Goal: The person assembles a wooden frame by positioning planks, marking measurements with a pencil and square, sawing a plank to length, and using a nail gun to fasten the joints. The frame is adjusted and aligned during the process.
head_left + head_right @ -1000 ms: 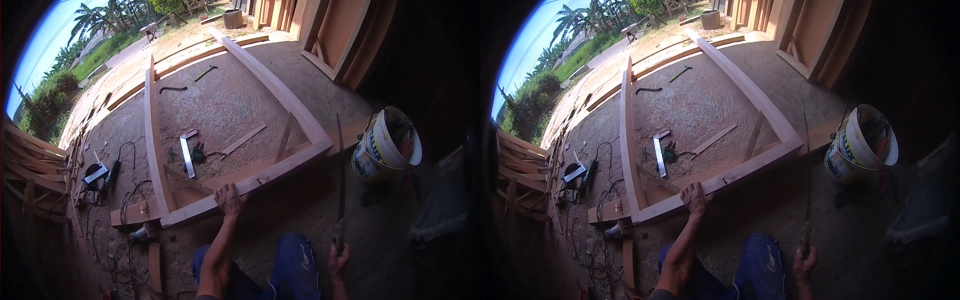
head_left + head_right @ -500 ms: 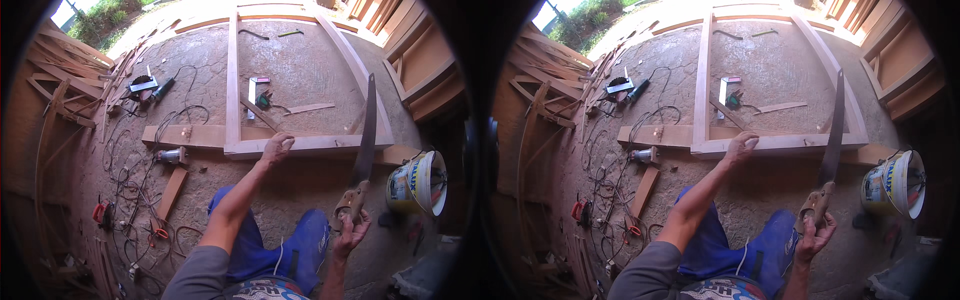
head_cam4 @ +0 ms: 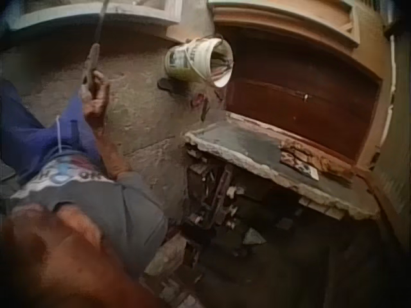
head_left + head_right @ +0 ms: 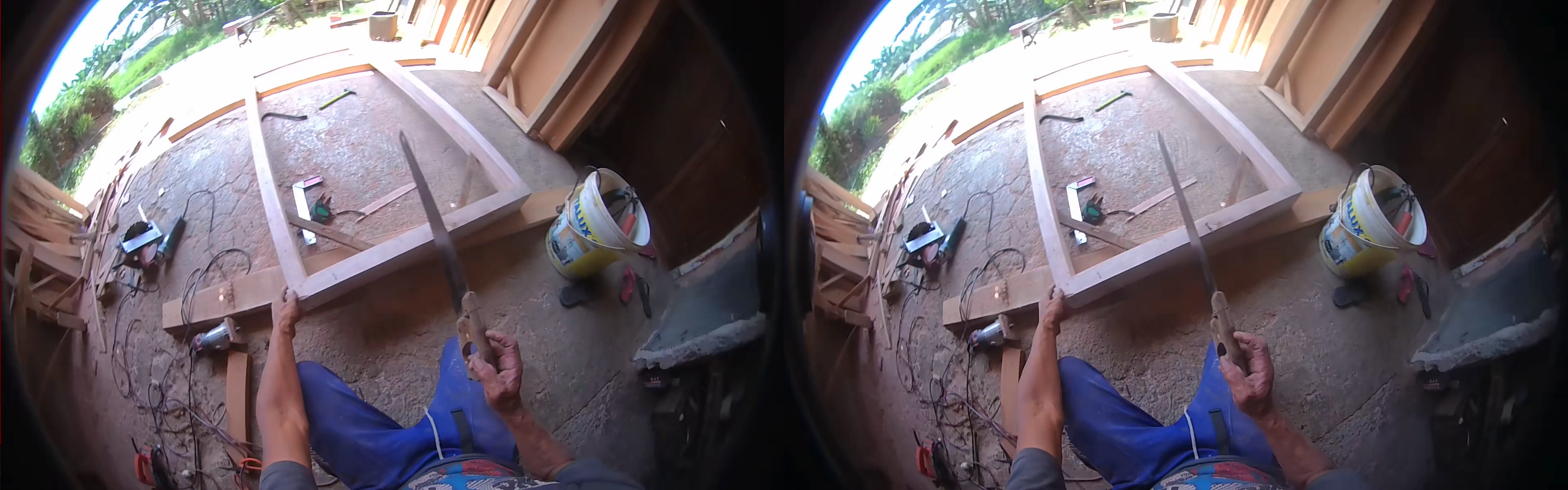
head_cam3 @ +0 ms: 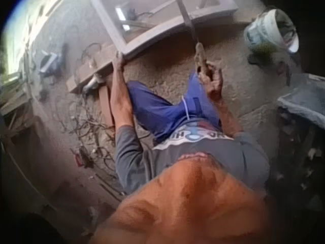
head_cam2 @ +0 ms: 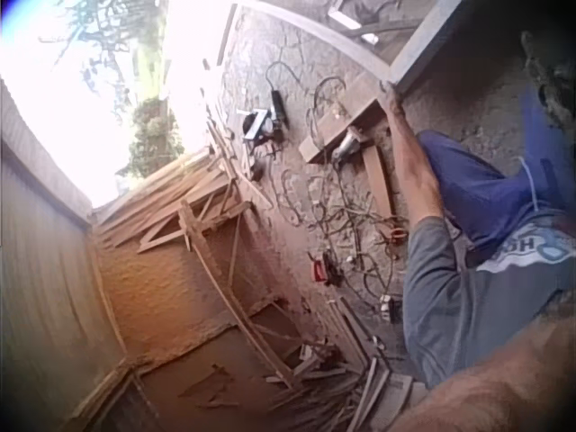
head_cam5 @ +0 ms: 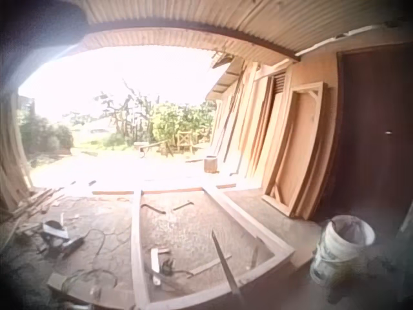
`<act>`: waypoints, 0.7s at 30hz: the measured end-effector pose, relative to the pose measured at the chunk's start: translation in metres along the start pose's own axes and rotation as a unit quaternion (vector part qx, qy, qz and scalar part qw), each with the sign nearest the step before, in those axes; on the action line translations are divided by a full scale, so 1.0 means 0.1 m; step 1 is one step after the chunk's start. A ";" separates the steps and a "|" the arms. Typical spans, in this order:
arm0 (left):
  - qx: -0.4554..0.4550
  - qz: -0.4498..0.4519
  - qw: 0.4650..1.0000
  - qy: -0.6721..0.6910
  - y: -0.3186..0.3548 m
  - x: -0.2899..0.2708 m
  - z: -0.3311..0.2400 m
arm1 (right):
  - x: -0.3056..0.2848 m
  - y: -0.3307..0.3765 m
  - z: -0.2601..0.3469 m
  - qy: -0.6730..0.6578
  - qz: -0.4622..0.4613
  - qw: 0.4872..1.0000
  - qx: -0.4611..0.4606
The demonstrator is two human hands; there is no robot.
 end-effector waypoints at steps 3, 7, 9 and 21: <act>0.019 -0.041 0.996 -0.076 -0.08 -0.72 0.31 | 0.27 -0.19 -0.12 -0.006 0.048 0.999 0.007; 0.012 -0.042 0.999 -0.027 -0.20 -0.55 0.19 | 0.27 -0.26 -0.10 0.003 0.030 0.998 -0.046; -0.005 -0.031 0.999 -0.045 -0.15 -0.15 0.16 | 0.22 -0.19 -0.20 0.018 0.000 0.998 -0.053; -0.085 0.008 0.996 0.005 0.13 0.68 0.15 | -0.17 0.03 -0.25 0.051 0.027 0.994 -0.089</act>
Point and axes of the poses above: each hand's wrist, its own y-axis away from the middle knuckle, its own x-axis out of the palm, z = x × y, the point moved 9 cm from there along -y, towards the middle knuckle, and after that the axes turned 12 degrees about z, right-handed, at the moved point
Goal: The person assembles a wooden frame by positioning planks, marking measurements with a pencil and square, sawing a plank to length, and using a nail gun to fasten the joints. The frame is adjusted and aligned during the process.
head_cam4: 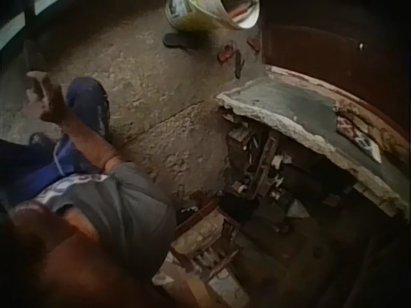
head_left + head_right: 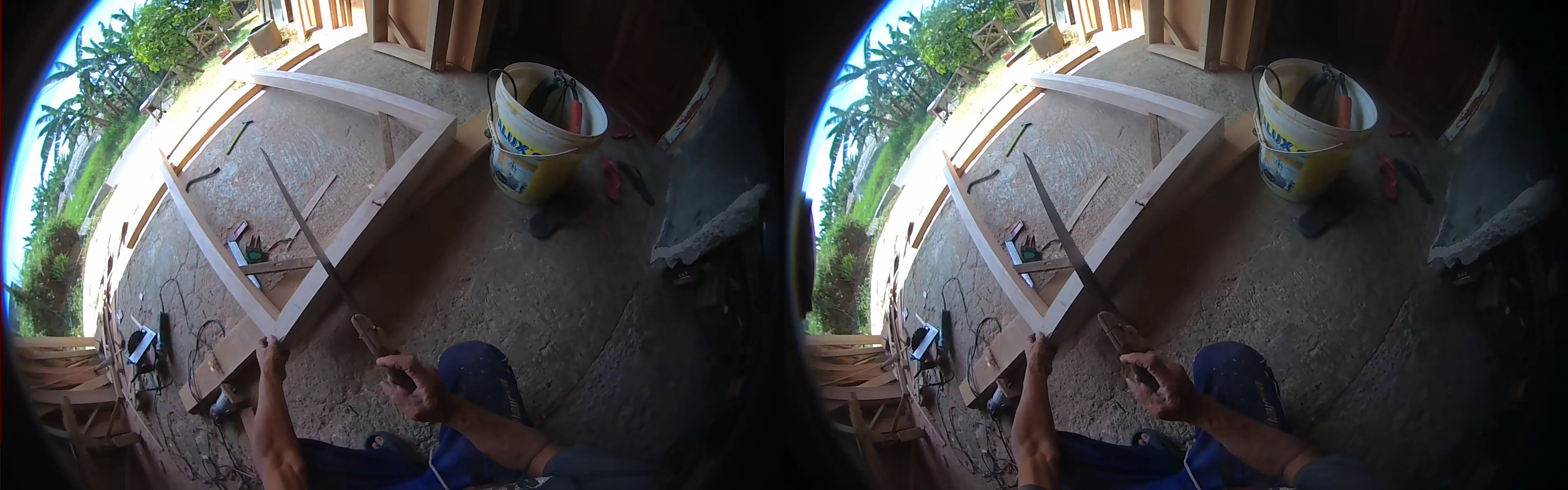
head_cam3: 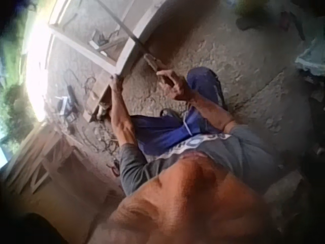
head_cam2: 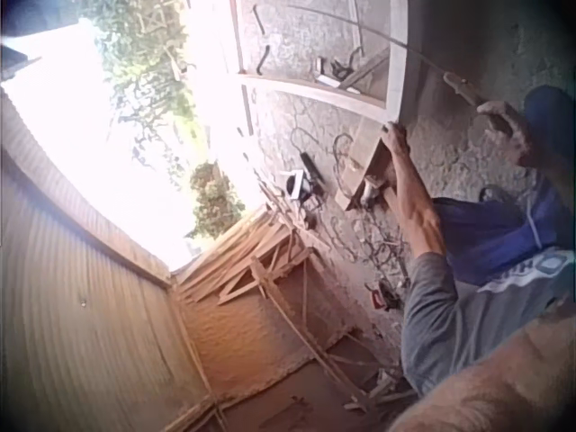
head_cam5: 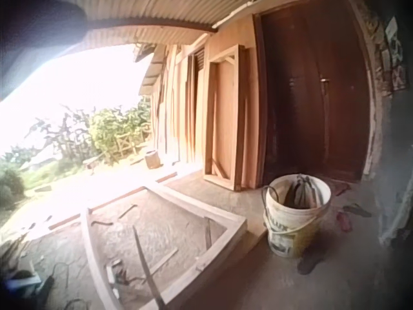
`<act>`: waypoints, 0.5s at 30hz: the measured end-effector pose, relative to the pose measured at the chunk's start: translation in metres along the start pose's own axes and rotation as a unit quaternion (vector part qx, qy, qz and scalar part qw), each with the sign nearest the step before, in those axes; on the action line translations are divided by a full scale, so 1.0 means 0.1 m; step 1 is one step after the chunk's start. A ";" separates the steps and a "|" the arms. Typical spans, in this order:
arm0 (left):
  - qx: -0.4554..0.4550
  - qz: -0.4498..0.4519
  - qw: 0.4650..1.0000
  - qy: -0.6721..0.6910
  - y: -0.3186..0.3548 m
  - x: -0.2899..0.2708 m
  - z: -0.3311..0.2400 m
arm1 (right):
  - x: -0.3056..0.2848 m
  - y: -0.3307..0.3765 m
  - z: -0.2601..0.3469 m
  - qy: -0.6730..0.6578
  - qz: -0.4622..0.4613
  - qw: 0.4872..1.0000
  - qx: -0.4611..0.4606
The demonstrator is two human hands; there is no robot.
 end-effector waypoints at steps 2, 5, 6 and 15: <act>-0.025 0.028 0.999 -0.010 0.08 -0.11 0.01 | 0.16 -0.05 0.06 0.008 0.038 0.998 -0.056; -0.038 -0.008 0.995 -0.097 0.23 0.11 -0.19 | 0.18 -0.11 0.36 0.024 0.080 0.988 -0.133; -0.045 -0.008 0.995 -0.089 0.24 0.07 -0.20 | 0.18 -0.14 0.52 0.025 0.087 0.983 -0.162; 0.033 0.026 0.999 -0.019 0.26 0.01 -0.12 | 0.78 0.24 0.33 0.024 0.044 0.998 -0.038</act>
Point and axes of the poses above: each hand's wrist, its own y-axis away from the middle knuckle, its own x-axis out of the palm, z = x × y, the point moved 9 cm from there along -y, towards the middle knuckle, and after that the axes turned 12 degrees about z, right-handed, at the moved point
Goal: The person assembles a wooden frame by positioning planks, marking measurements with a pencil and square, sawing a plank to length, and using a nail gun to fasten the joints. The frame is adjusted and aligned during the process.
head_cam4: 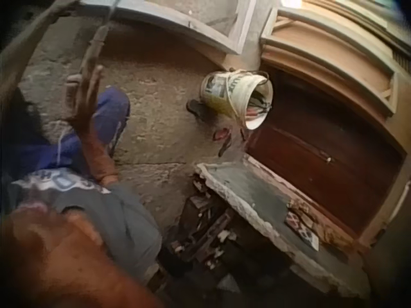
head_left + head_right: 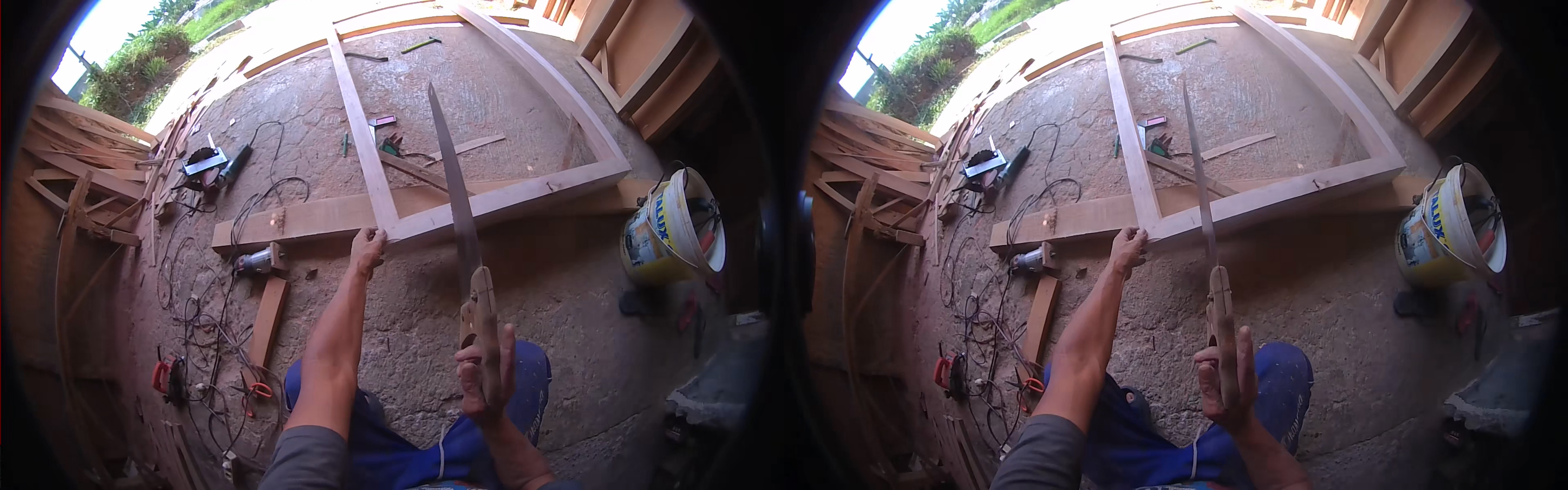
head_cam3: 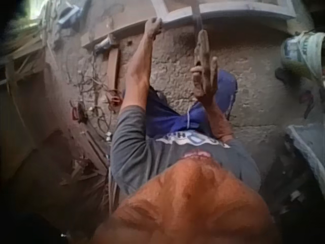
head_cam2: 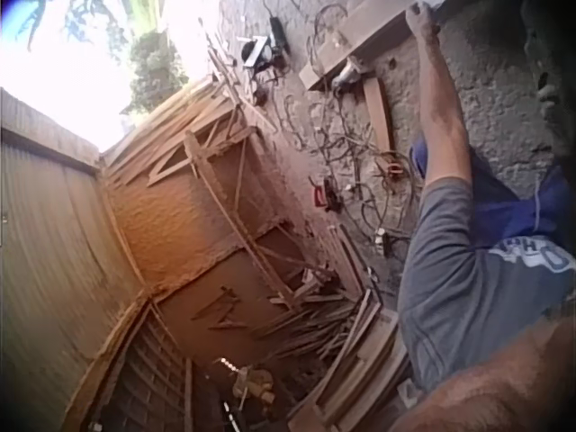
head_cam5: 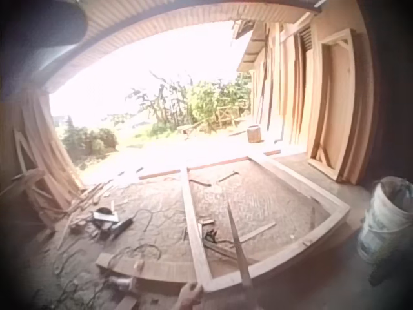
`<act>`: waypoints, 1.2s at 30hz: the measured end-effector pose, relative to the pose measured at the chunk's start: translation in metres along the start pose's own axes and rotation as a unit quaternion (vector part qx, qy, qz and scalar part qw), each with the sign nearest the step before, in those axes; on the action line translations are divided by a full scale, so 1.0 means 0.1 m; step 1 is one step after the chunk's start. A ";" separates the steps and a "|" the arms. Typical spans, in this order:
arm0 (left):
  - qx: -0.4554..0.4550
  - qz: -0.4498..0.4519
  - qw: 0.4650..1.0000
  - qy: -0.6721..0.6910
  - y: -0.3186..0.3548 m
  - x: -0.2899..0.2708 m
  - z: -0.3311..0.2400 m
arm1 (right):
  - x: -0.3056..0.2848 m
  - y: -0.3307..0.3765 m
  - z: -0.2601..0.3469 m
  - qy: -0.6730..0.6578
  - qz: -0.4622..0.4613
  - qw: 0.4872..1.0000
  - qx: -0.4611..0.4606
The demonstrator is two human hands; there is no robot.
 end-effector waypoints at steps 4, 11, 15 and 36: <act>0.018 0.048 0.998 0.041 -0.07 0.13 0.05 | 0.18 -0.22 0.27 0.211 -0.026 0.977 -0.012; 0.103 0.060 0.987 0.106 -0.23 -0.02 0.02 | 0.76 -0.03 0.59 0.195 0.025 0.973 0.117; 0.100 0.048 0.990 0.083 -0.19 0.12 -0.09 | 0.98 0.15 0.74 0.250 0.027 0.961 0.111; 0.123 -0.024 0.992 0.001 -0.26 0.01 -0.10 | 0.90 0.64 0.45 0.225 0.059 0.971 0.052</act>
Point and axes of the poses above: each hand's wrist, its own y-axis away from the middle knuckle, its own x-axis out of the palm, z = x × y, the point moved 9 cm from there along -y, towards the middle knuckle, and after that the axes turned 12 degrees about z, right-handed, at the moved point
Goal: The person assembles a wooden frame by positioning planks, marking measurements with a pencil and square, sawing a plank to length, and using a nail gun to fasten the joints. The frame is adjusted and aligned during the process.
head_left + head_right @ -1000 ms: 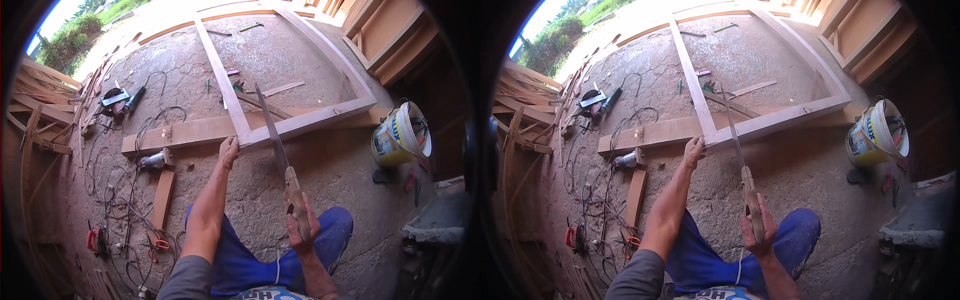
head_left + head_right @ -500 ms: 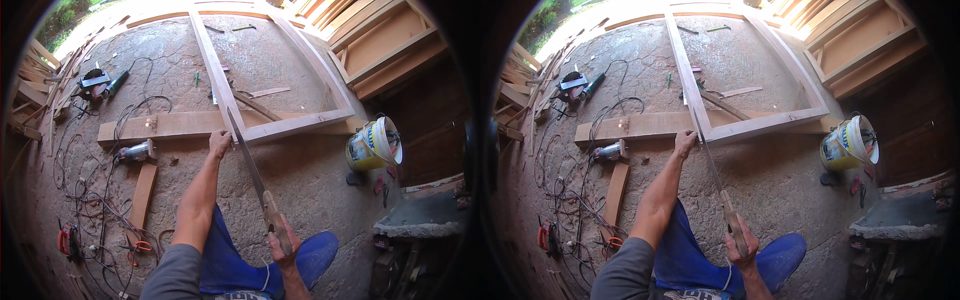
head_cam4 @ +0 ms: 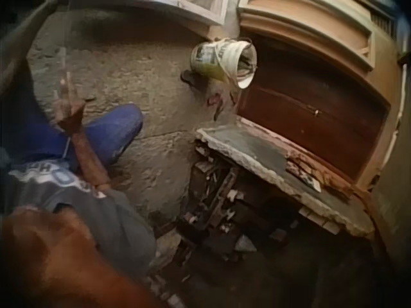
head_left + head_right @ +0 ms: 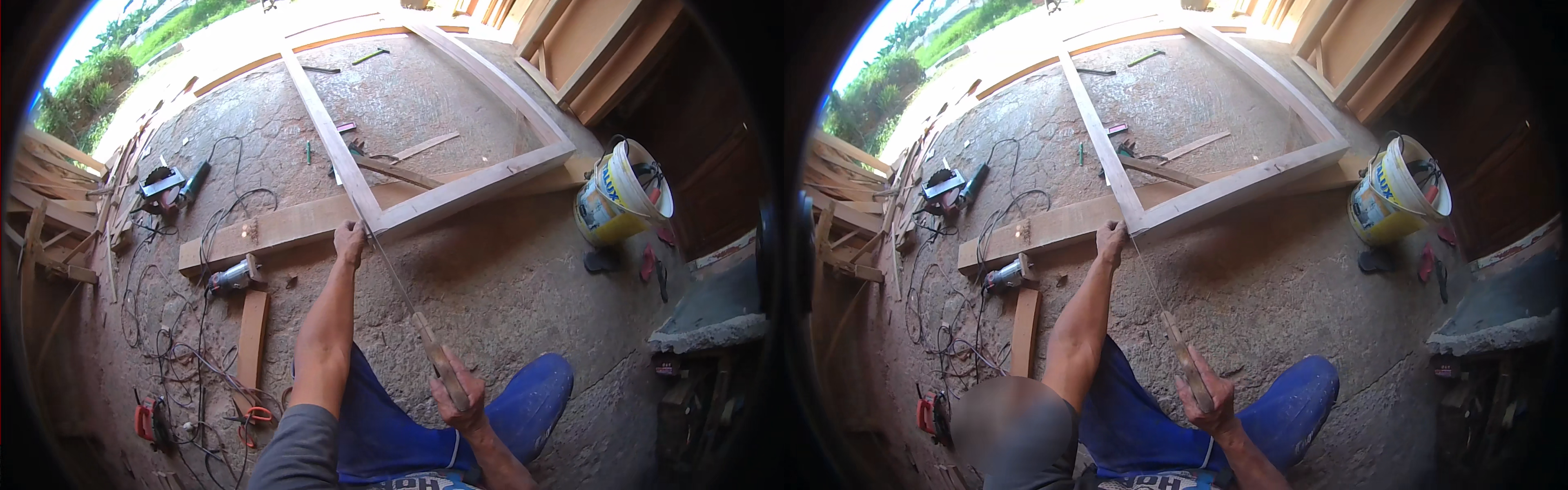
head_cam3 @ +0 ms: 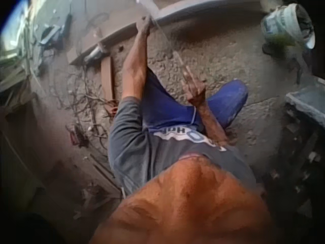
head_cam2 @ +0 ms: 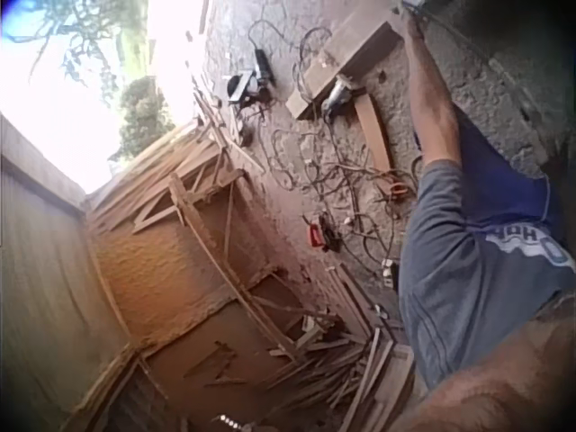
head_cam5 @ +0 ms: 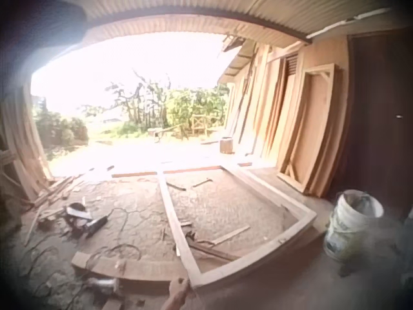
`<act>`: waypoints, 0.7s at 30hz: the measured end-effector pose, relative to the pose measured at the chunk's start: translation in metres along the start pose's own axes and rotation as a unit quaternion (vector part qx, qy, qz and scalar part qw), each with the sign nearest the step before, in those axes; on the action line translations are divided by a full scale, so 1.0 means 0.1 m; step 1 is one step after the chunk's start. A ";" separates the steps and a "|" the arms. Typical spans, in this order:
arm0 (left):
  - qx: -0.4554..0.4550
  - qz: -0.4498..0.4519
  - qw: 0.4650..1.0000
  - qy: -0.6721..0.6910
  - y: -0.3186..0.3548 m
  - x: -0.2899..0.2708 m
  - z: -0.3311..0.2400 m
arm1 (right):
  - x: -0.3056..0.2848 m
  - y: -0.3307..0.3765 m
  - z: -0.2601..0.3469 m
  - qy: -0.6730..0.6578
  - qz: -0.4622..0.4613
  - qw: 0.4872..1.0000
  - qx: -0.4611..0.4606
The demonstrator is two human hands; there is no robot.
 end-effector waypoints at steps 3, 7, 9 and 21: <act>0.004 -0.025 1.000 0.016 -0.02 -0.33 0.08 | 0.08 -0.02 0.04 -0.053 -0.002 0.999 -0.006; 0.029 0.069 0.995 0.059 0.01 -0.01 -0.01 | -0.06 0.06 0.01 -0.055 -0.025 0.998 0.000; 0.026 0.079 0.995 0.047 0.01 0.06 -0.03 | -0.09 0.08 -0.01 -0.054 -0.031 0.998 0.000; 0.038 0.111 0.987 0.107 -0.12 -0.16 0.18 | -0.13 -0.04 0.04 -0.104 -0.024 0.994 0.012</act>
Point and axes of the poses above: each hand's wrist, its own y-axis away from the middle knuckle, its own x-axis out of the palm, z = x × y, the point moved 9 cm from there along -y, towards the middle knuckle, and after that the axes turned 12 degrees about z, right-handed, at the moved point
